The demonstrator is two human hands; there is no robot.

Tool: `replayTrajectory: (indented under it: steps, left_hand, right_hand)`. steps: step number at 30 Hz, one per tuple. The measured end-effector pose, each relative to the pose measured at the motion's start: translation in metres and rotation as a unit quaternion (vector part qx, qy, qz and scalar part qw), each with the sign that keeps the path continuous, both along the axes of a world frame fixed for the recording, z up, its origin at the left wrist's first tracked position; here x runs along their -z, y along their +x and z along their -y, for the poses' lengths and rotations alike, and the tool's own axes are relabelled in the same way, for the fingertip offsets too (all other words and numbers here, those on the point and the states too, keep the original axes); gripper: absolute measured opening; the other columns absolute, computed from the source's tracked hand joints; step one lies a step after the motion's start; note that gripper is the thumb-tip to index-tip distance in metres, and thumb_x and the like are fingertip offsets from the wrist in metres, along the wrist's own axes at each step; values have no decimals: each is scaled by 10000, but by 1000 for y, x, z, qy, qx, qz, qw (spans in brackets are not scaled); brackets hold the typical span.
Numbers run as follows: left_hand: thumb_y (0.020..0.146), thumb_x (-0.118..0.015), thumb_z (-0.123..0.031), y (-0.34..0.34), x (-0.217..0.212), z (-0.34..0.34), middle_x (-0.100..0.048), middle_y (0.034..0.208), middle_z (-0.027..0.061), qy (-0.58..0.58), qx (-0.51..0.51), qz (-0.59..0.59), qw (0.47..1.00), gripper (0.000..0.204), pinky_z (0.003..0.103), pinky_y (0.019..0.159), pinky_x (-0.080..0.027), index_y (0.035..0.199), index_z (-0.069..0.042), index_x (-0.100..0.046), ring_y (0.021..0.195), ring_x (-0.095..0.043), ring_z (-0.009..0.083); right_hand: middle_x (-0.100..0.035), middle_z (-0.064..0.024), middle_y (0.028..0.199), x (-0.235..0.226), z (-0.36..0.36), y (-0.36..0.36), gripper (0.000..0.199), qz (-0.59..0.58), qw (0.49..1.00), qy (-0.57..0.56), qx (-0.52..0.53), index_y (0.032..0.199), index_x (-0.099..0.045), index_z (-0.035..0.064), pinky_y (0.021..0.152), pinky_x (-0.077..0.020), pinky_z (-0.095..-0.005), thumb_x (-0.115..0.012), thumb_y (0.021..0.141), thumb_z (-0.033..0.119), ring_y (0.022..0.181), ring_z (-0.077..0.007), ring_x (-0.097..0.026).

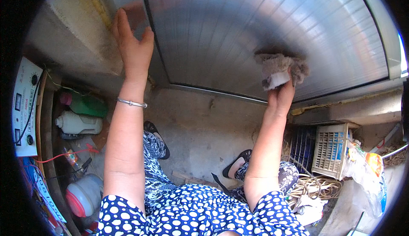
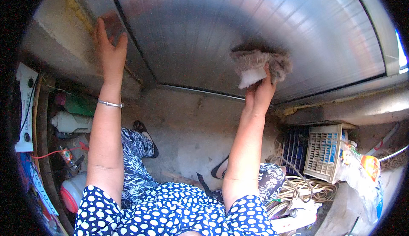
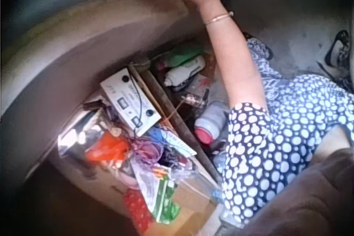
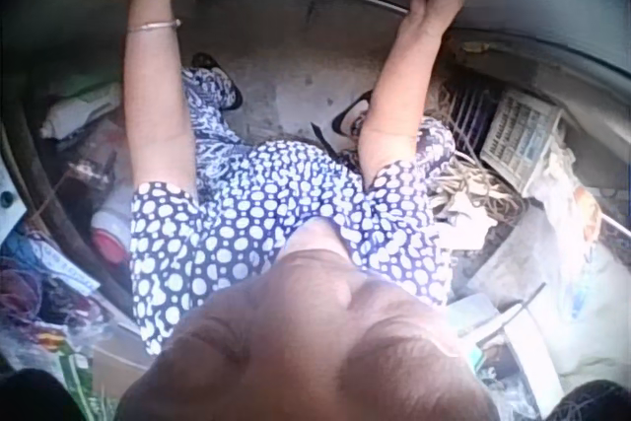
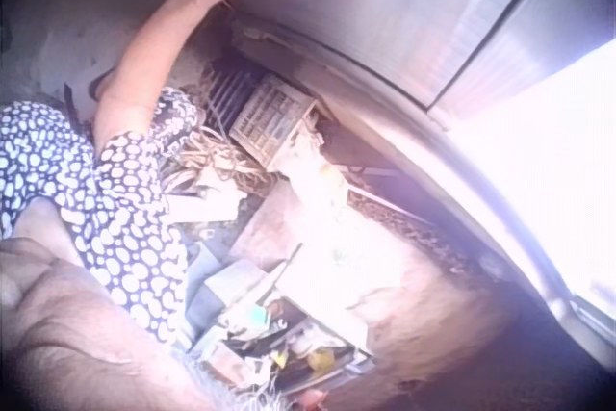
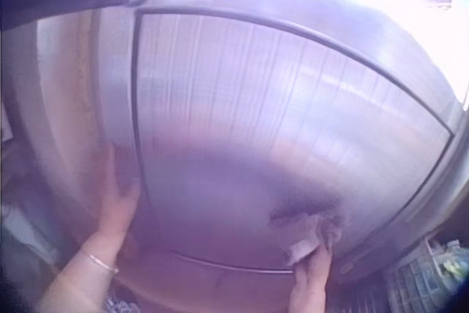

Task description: The person sits on the floor and wipes a metal door with a cloth. They clean the door surface and edges systematically, moving from the lower sections to the upper parts and back down.

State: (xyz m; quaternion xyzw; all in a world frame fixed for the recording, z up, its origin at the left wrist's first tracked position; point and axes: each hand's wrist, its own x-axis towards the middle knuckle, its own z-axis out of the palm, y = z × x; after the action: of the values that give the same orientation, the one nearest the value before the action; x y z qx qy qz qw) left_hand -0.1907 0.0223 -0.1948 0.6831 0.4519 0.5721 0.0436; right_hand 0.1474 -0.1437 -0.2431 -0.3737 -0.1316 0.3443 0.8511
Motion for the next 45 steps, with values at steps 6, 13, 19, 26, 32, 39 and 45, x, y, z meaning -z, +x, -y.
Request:
replayTrajectory:
  steps: [6,13,19,26,32,39,45]
  left_hand:
    - [824,-635,-95,4,1,1,-271,1443,224,9,-4,-25,1000,729,400,1081,-326,1431,-1,-243,1349,-285,361]
    - [830,-625,-77,2,3,6,-265,1444,220,14,-3,-45,999,728,406,1060,-349,1438,-11,-232,1333,-318,354]
    - [807,-630,-44,9,-4,10,-271,1438,216,-3,4,-34,999,753,402,1038,-374,1441,-12,-225,1321,-332,351]
    - [782,-652,-57,12,-1,7,-297,1423,233,16,-8,-26,1000,751,408,1040,-365,1421,6,-263,1310,-340,363]
    - [756,-661,-65,6,4,2,-324,1402,248,32,-28,-45,998,763,433,1085,-289,1407,30,-274,1313,-316,387]
    - [768,-650,-71,4,6,0,-327,1408,229,62,-37,-50,996,737,417,1087,-302,1409,5,-294,1314,-325,375]
    - [734,-646,-41,1,2,0,-361,1385,222,76,-33,-41,996,742,418,1068,-323,1398,-10,-318,1293,-358,367]
  right_hand:
    - [-513,-110,1281,124,-4,0,394,-125,989,-61,-48,1317,-427,66,978,-444,-423,-496,959,216,1153,-265,-521]
    - [-534,-96,1257,236,-18,-4,373,-250,950,-175,-67,1298,-464,86,959,-454,-445,-463,974,270,1132,-266,-525]
    - [-514,-103,1311,350,-23,30,342,-269,934,-219,-81,1252,-504,81,992,-443,-436,-414,983,273,1181,-281,-504]
    - [-548,-94,1252,359,-19,27,312,-206,947,-207,-132,1226,-516,76,968,-460,-418,-461,965,237,1141,-271,-530]
    - [-579,-97,1186,223,-35,-43,270,-224,956,-162,-102,1195,-519,74,916,-504,-421,-476,953,185,1075,-265,-571]
    - [-555,-112,1245,57,-40,-69,328,-153,979,-87,-107,1238,-511,73,970,-434,-460,-440,955,225,1147,-270,-521]
    - [-581,-87,1133,-32,-35,-67,295,236,969,-62,-49,1205,-518,70,832,-490,-352,-488,937,190,1013,-199,-565]
